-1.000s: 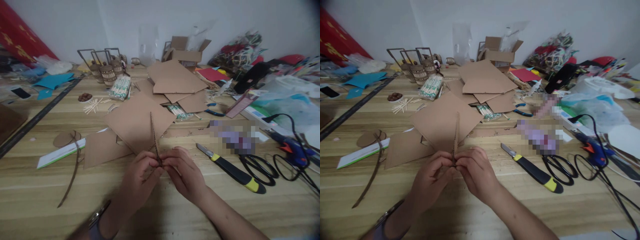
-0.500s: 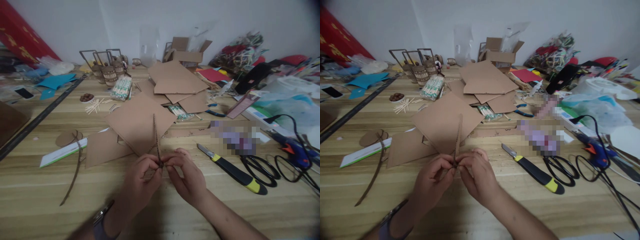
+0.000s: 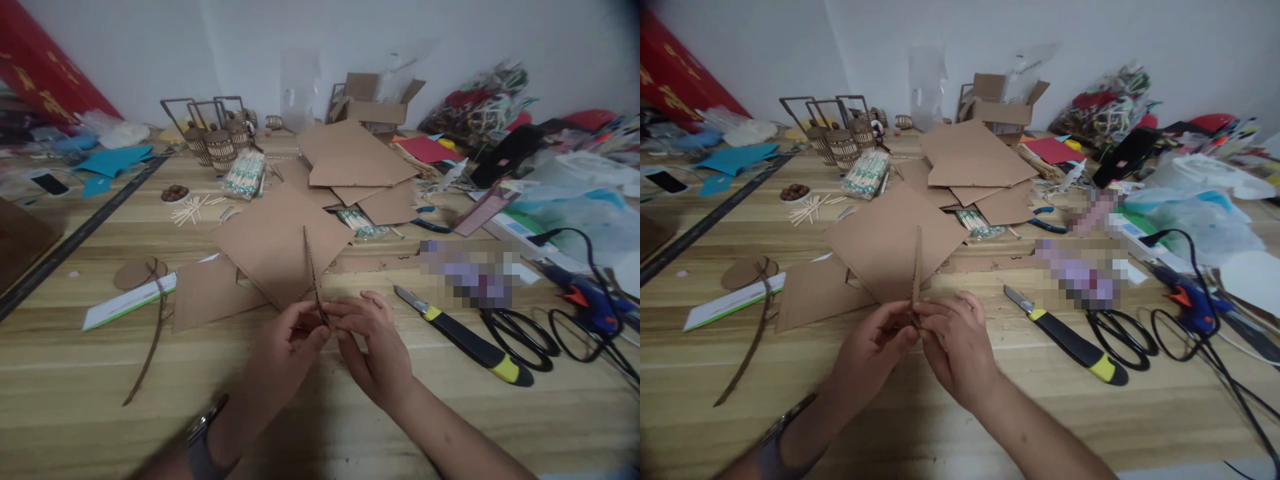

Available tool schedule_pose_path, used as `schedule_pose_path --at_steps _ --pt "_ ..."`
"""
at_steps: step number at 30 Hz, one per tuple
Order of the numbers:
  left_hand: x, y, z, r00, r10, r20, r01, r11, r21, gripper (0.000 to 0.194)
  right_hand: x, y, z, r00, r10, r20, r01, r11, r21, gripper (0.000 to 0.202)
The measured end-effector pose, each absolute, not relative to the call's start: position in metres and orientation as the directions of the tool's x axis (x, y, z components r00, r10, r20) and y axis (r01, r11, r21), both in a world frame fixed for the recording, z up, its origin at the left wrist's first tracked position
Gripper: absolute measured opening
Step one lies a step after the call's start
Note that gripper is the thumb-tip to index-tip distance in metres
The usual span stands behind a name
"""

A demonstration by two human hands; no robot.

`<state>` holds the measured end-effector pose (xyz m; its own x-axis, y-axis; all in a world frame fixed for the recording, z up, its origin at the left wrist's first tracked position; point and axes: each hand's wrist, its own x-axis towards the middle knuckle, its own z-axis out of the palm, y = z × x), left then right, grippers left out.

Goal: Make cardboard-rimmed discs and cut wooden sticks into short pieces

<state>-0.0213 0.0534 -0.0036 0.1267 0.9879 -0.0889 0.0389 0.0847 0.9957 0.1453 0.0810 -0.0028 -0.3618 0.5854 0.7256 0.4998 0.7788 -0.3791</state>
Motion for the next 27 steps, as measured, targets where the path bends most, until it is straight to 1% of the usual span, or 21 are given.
schedule_pose_path --at_steps 2,7,9,11,15,19,22,25,27 --pt "-0.020 0.055 -0.003 0.161 0.979 -0.124 0.003 0.125 0.992 0.036 0.144 0.080 -0.005 -0.368 0.574 0.731 0.542 0.772 -0.333 0.015" --pt "-0.015 0.060 -0.001 0.168 0.970 -0.177 -0.120 0.198 0.973 0.029 0.139 0.078 -0.009 -0.417 0.516 0.748 0.587 0.781 -0.212 0.012" --pt "-0.013 0.061 -0.001 0.157 0.965 -0.208 -0.160 0.233 0.959 0.028 0.137 0.078 -0.010 -0.431 0.505 0.748 0.586 0.787 -0.194 0.012" --pt "-0.012 0.061 -0.001 0.139 0.965 -0.224 -0.160 0.245 0.956 0.028 0.135 0.079 -0.011 -0.444 0.507 0.739 0.581 0.791 -0.194 0.012" --pt "-0.011 0.059 -0.002 0.106 0.969 -0.223 -0.090 0.233 0.968 0.027 0.135 0.079 -0.013 -0.423 0.545 0.724 0.572 0.780 -0.254 0.015" --pt "-0.010 0.058 -0.003 0.097 0.969 -0.226 -0.086 0.234 0.968 0.026 0.137 0.080 -0.015 -0.376 0.590 0.714 0.550 0.763 -0.341 0.015" --pt "-0.010 0.058 -0.002 0.110 0.972 -0.209 -0.083 0.219 0.972 0.024 0.140 0.083 -0.015 -0.355 0.640 0.681 0.540 0.735 -0.409 0.013" --pt "-0.011 0.058 -0.002 0.138 0.971 -0.196 -0.084 0.209 0.974 0.024 0.144 0.086 -0.013 -0.291 0.703 0.649 0.514 0.687 -0.513 0.013" --pt "-0.011 0.058 -0.004 0.163 0.970 -0.183 -0.100 0.200 0.975 0.025 0.145 0.087 -0.012 -0.267 0.714 0.648 0.495 0.678 -0.543 0.013"
